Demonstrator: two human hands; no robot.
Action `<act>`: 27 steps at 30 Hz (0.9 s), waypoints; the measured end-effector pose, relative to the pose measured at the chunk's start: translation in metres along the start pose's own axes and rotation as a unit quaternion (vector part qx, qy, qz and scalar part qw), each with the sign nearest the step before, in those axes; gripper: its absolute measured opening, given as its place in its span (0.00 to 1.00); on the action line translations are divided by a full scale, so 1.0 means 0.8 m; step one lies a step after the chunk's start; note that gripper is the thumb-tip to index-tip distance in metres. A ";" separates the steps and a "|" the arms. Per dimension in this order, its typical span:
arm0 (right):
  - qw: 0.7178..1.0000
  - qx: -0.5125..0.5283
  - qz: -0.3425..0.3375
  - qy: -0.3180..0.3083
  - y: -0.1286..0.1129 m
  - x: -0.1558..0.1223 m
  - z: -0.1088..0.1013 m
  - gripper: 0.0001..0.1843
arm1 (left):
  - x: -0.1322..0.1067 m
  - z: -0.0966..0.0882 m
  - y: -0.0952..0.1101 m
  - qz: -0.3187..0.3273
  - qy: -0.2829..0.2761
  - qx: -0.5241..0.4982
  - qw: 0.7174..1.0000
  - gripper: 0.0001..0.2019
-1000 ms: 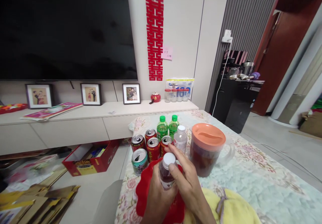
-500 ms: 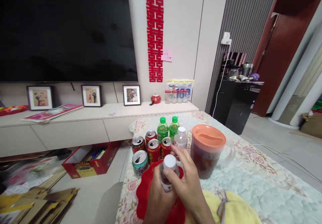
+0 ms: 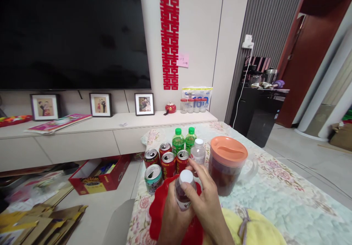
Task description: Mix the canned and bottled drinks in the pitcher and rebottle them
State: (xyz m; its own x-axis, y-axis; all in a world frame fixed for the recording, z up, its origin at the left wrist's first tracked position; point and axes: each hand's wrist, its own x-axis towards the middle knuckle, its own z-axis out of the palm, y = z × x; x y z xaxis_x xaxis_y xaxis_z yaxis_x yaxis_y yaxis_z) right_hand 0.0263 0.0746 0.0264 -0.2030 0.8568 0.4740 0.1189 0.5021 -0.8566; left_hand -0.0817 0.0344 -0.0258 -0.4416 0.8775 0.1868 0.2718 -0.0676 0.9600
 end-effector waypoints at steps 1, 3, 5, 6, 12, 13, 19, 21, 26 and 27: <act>1.000 -0.008 -0.008 0.008 0.001 0.000 0.001 0.30 | 0.000 0.000 0.000 0.003 0.000 -0.006 1.000 0.23; 1.000 -0.018 -0.015 0.015 0.001 0.001 0.002 0.31 | 0.000 0.000 -0.001 0.011 0.007 -0.015 1.000 0.23; 1.000 -0.007 -0.014 0.004 0.000 0.000 0.001 0.33 | 0.000 0.001 -0.003 0.016 0.012 -0.017 1.000 0.23; 1.000 0.008 -0.010 -0.006 -0.001 -0.001 0.000 0.34 | -0.001 0.002 -0.004 0.015 0.015 -0.016 1.000 0.23; 0.996 0.061 0.057 -0.044 -0.008 -0.004 -0.005 0.32 | 0.000 0.004 -0.009 0.015 0.014 -0.015 1.000 0.25; 0.995 0.059 0.064 -0.042 -0.008 -0.004 -0.005 0.31 | 0.000 0.004 -0.009 0.014 0.012 -0.011 1.000 0.25; 0.999 0.042 0.015 -0.020 -0.001 -0.002 -0.004 0.26 | -0.001 0.003 -0.006 0.010 0.000 -0.005 1.000 0.25; 0.999 0.037 0.004 -0.003 0.002 -0.001 -0.002 0.25 | -0.002 0.002 -0.005 0.008 -0.002 -0.010 1.000 0.26; 0.999 0.036 0.009 0.000 0.002 0.001 0.000 0.29 | 0.000 0.003 -0.007 0.012 -0.009 -0.040 0.999 0.26; 0.999 0.042 0.011 -0.009 0.000 0.001 -0.001 0.30 | 0.000 0.003 -0.007 0.013 -0.004 -0.035 0.999 0.25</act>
State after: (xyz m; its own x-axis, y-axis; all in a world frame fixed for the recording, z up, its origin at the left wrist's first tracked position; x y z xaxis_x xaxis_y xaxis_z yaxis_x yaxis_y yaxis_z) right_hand 0.0269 0.0754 0.0269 -0.2190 0.8644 0.4526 0.0408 0.4716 -0.8809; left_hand -0.0811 0.0364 -0.0318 -0.4278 0.8789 0.2109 0.2232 -0.1234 0.9669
